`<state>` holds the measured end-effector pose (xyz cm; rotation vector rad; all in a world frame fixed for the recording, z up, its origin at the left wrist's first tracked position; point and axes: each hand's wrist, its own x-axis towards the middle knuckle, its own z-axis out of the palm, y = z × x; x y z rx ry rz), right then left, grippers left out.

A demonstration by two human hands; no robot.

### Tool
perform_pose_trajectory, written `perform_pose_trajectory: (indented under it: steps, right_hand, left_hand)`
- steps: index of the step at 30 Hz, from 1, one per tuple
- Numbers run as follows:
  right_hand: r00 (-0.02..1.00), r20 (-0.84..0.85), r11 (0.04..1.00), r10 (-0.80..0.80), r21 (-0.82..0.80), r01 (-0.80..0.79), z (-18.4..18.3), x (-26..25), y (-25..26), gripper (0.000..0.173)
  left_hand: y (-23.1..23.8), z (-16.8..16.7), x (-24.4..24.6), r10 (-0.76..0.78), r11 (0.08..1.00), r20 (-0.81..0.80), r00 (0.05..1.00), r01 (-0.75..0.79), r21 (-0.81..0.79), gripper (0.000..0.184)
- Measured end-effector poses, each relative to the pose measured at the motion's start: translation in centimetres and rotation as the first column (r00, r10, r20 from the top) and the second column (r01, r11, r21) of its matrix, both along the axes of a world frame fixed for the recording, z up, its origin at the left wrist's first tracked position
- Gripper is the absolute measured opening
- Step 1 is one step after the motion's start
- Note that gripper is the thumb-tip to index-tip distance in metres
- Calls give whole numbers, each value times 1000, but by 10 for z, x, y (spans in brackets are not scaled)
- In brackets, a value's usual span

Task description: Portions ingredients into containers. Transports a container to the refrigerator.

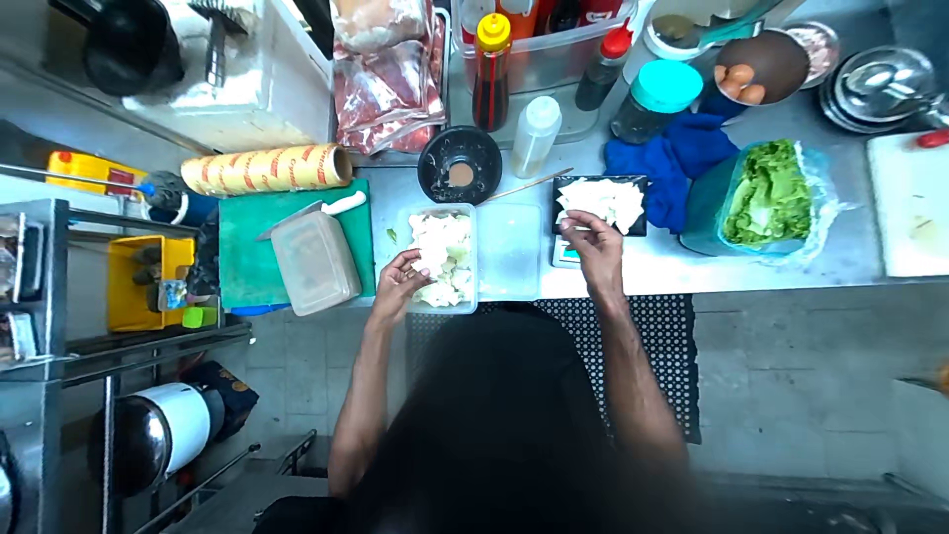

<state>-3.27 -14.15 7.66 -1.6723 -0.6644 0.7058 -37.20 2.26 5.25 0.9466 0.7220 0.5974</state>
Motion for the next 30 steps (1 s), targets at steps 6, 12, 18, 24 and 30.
perform_pose_trajectory:
  steps: [6, 12, 18, 24, 30]
  right_hand:
    - [849, -300, 894, 435, 30, -447, 28, -79, 33, 33]
    - [777, -416, 874, 472, 104, -475, 21, -115, 51, 20]
    - [927, -243, 958, 284, 51, -281, -13, -62, 34, 24]
    - [809, -402, 886, -430, -17, 463, -44, 31, -23, 24]
    - [539, -599, 726, -593, -108, 679, -76, 61, -26, 29]
  left_hand:
    - [-6, 10, 2, -16, 991, 263, 965, 50, -122, 35]
    - [-9, 17, 12, -160, 987, 96, 982, 162, -7, 34]
    - [-3, -2, 9, -71, 955, -511, 857, 206, 214, 24]
    - [0, -6, -1, -33, 857, -629, 777, 346, 382, 14]
    - [9, -5, 19, -42, 831, -604, 796, 363, 421, 18]
